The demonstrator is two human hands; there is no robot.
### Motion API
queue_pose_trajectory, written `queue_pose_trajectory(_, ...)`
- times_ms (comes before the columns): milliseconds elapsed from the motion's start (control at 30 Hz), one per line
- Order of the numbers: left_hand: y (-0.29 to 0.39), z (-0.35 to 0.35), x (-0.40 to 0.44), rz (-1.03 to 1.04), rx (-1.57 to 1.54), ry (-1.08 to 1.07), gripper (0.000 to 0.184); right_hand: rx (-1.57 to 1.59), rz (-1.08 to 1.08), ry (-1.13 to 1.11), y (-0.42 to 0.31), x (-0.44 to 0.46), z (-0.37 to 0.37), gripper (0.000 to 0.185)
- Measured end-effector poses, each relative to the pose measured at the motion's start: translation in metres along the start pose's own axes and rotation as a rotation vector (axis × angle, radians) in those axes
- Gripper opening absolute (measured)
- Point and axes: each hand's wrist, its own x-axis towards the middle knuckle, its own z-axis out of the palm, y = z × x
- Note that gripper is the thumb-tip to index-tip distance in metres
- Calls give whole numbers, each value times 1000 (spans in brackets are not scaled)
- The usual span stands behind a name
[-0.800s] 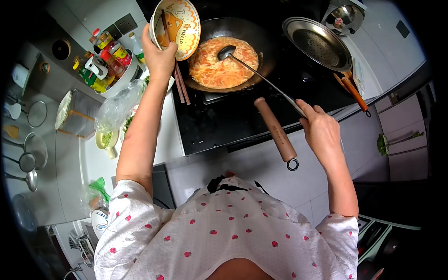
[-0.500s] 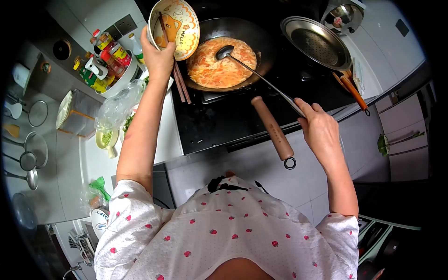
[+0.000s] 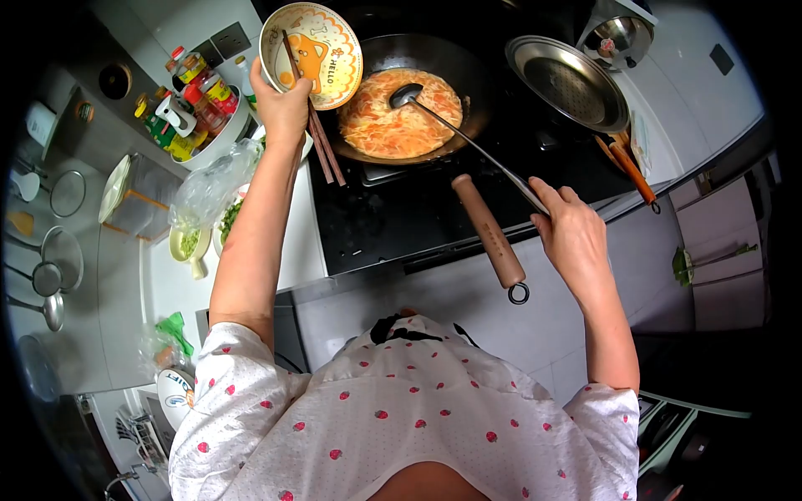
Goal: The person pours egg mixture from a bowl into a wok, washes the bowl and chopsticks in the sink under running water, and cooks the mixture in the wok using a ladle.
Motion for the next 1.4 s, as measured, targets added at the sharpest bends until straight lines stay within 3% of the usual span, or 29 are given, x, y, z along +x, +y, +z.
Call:
queue_pose_trajectory(67, -1, -4, -1, -29, -45, 11, 68, -1, 0, 2, -3, 0, -4, 42)
queue_pose_trajectory(200, -9, -10, -3, -271, -354, 55, 57, 173, -104, 239, -18, 0, -21, 33)
queue_pose_trajectory(300, 15, -30, -20, -639, -518, -22, 52, 395, -238, 399, -41, -7, -32, 25)
queue_pose_trajectory(367, -2, -45, -39, -701, -641, 37, 48, 534, -370, 428, -61, -16, -32, 22)
queue_pose_trajectory(467, 50, -71, -84, -792, -621, 147, 41, 760, -531, 321, -106, -22, -14, 19)
queue_pose_trajectory(567, 46, -124, -125, -813, -651, 108, 41, 980, -557, 165, -148, -27, 11, 18)
queue_pose_trajectory(733, 86, -230, -193, -740, -615, 548, 41, 1073, -767, 9, -218, -36, 31, 17)
queue_pose_trajectory(833, 107, -304, -243, -630, -466, 771, 44, 1150, -921, -83, -277, -60, 43, 16)
queue_pose_trajectory(933, 129, -371, -299, -368, -376, 991, 47, 1211, -1054, -249, -337, -98, 48, 17)
queue_pose_trajectory(1033, 155, -431, -348, -324, -375, 1218, 50, 1241, -1259, -365, -403, -143, 62, 19)
queue_pose_trajectory(1167, 200, -486, -403, -322, -299, 1406, 58, 1322, -1433, -460, -480, -207, 71, 19)
queue_pose_trajectory(1200, 201, -498, -416, -209, -299, 1425, 57, 1325, -1459, -477, -496, -223, 70, 19)
queue_pose_trajectory(1400, 222, -549, -472, -164, -297, 1576, 57, 1442, -1648, -557, -584, -310, 63, 19)
